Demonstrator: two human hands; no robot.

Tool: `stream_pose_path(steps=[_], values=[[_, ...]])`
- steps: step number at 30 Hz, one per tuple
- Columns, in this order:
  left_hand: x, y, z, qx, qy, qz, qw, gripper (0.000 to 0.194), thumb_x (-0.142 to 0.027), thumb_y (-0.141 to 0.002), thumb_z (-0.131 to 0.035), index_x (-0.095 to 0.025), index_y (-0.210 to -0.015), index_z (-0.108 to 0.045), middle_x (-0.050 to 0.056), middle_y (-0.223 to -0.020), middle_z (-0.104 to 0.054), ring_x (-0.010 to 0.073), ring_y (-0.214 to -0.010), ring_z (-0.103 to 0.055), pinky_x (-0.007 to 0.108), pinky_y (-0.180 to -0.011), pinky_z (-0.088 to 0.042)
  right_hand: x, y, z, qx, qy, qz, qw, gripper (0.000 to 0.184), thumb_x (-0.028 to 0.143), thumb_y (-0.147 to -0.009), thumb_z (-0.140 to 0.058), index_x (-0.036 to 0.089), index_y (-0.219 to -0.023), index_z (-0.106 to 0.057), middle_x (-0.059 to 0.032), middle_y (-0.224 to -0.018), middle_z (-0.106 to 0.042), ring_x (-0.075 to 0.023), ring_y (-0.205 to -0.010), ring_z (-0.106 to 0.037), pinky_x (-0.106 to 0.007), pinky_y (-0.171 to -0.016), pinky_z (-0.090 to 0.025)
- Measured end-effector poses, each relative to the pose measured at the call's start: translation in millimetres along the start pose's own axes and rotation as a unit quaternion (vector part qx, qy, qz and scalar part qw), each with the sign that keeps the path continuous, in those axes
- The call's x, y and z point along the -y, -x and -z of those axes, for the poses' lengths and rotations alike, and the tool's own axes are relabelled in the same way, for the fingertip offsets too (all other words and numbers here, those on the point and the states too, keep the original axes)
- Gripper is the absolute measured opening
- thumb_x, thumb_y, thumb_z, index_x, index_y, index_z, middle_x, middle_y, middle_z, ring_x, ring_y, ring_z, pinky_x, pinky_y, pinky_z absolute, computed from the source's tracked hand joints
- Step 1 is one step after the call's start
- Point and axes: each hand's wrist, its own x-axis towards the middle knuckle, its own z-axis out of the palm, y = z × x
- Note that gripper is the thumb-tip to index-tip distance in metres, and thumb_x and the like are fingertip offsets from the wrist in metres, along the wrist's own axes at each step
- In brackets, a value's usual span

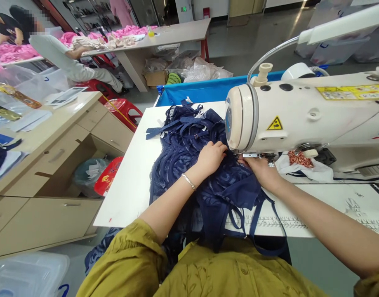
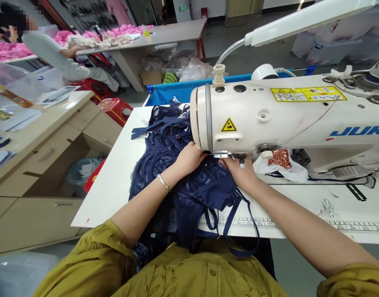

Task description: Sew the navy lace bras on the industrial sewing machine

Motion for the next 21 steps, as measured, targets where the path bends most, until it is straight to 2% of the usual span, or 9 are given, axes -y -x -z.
stream_pose_path(steps=[4, 8, 10, 15, 21], values=[[-5, 4, 5.2, -0.019, -0.018, -0.003, 1.0, 0.019, -0.017, -0.099, -0.047, -0.017, -0.102, -0.066, 0.009, -0.112, -0.065, 0.0236, -0.101, -0.056, 0.036, -0.088, -0.05, 5, -5, 5, 0.008, 0.009, 0.001, 1.0, 0.052, 0.039, -0.104, -0.024, 0.015, -0.105, -0.07, -0.0146, -0.098, -0.073, -0.029, -0.092, -0.066, -0.04, -0.086, -0.046], [-11, 10, 7.1, -0.018, -0.033, -0.011, 0.999, 0.023, -0.013, -0.099, -0.043, -0.016, -0.097, -0.066, 0.01, -0.101, -0.066, 0.0245, -0.094, -0.057, 0.038, -0.085, -0.05, 7, -6, 5, 0.011, -0.044, 0.002, 0.999, 0.05, 0.038, -0.104, -0.024, 0.017, -0.105, -0.07, -0.0102, -0.088, -0.073, -0.0236, -0.081, -0.064, -0.034, -0.079, -0.045], [-9, 7, 4.6, -0.024, -0.029, -0.005, 0.999, 0.024, -0.01, -0.098, -0.043, -0.015, -0.099, -0.066, 0.01, -0.102, -0.066, 0.0242, -0.096, -0.057, 0.038, -0.087, -0.049, 7, -5, 5, 0.02, -0.05, -0.007, 0.998, 0.05, 0.039, -0.104, -0.024, 0.018, -0.104, -0.07, -0.0096, -0.086, -0.073, -0.0236, -0.079, -0.064, -0.033, -0.078, -0.044], [7, 1, 2.8, -0.029, 0.005, -0.007, 1.0, 0.026, -0.012, -0.099, -0.042, -0.015, -0.102, -0.068, 0.01, -0.103, -0.066, 0.0235, -0.098, -0.057, 0.036, -0.088, -0.048, 10, -5, 6, 0.032, -0.024, -0.011, 0.999, 0.049, 0.04, -0.105, -0.025, 0.021, -0.108, -0.069, -0.0093, -0.098, -0.073, -0.0246, -0.085, -0.066, -0.034, -0.076, -0.046], [17, 26, 16.0, -0.005, 0.02, -0.012, 1.0, 0.022, -0.018, -0.099, -0.049, -0.017, -0.113, -0.066, 0.006, -0.11, -0.064, 0.0211, -0.091, -0.057, 0.034, -0.086, -0.048, 20, 0, 7, 0.076, 0.016, 0.032, 0.996, 0.035, 0.041, -0.106, -0.037, 0.024, -0.11, -0.068, -0.0057, -0.104, -0.071, -0.0224, -0.091, -0.067, -0.033, -0.077, -0.045]])
